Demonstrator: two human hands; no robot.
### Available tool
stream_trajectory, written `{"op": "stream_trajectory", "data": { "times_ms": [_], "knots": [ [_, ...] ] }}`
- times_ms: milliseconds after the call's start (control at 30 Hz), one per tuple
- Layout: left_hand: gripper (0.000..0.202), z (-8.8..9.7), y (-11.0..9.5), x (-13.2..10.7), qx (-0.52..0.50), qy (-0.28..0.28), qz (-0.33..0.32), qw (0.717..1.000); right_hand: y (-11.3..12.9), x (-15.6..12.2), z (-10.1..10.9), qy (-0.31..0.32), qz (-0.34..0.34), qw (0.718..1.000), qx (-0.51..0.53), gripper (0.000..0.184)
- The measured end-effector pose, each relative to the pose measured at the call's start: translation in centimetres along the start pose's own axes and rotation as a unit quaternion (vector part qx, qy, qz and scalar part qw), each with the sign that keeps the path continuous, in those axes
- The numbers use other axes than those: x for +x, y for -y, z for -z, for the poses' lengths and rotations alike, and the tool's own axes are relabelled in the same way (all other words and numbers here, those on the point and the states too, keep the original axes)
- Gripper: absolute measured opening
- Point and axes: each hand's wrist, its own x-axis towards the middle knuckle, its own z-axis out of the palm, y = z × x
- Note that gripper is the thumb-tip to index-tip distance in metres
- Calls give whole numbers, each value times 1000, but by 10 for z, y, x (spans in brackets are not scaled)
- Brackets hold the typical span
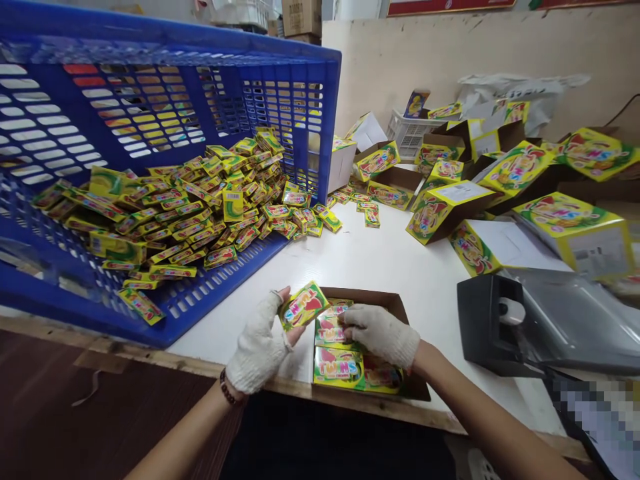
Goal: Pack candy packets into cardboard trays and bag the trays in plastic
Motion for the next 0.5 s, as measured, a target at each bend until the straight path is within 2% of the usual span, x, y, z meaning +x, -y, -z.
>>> {"op": "stream_trajectory", "data": {
  "times_ms": [100,167,233,300,367,433,500],
  "knots": [
    [59,-20,-19,2,3,-12,-59,998,3,-13,2,-98,-30,976,194,31],
    [61,-32,-30,4,9,-19,-100,995,9,-17,5,-113,-2,943,313,41],
    [63,-40,-39,7,30,-21,-118,992,11,-17,11,-133,29,926,351,42],
    [48,-41,-47,7,80,11,-128,989,5,-12,21,-184,38,938,291,40],
    [32,-38,-52,3,143,88,-169,971,-6,-4,30,-215,31,960,178,39],
    [30,-36,-53,-5,197,164,-226,940,-14,7,36,-180,21,981,64,38],
    [35,-37,-52,-13,234,202,-255,916,-14,20,36,-101,20,994,-43,33]
  ]
}}
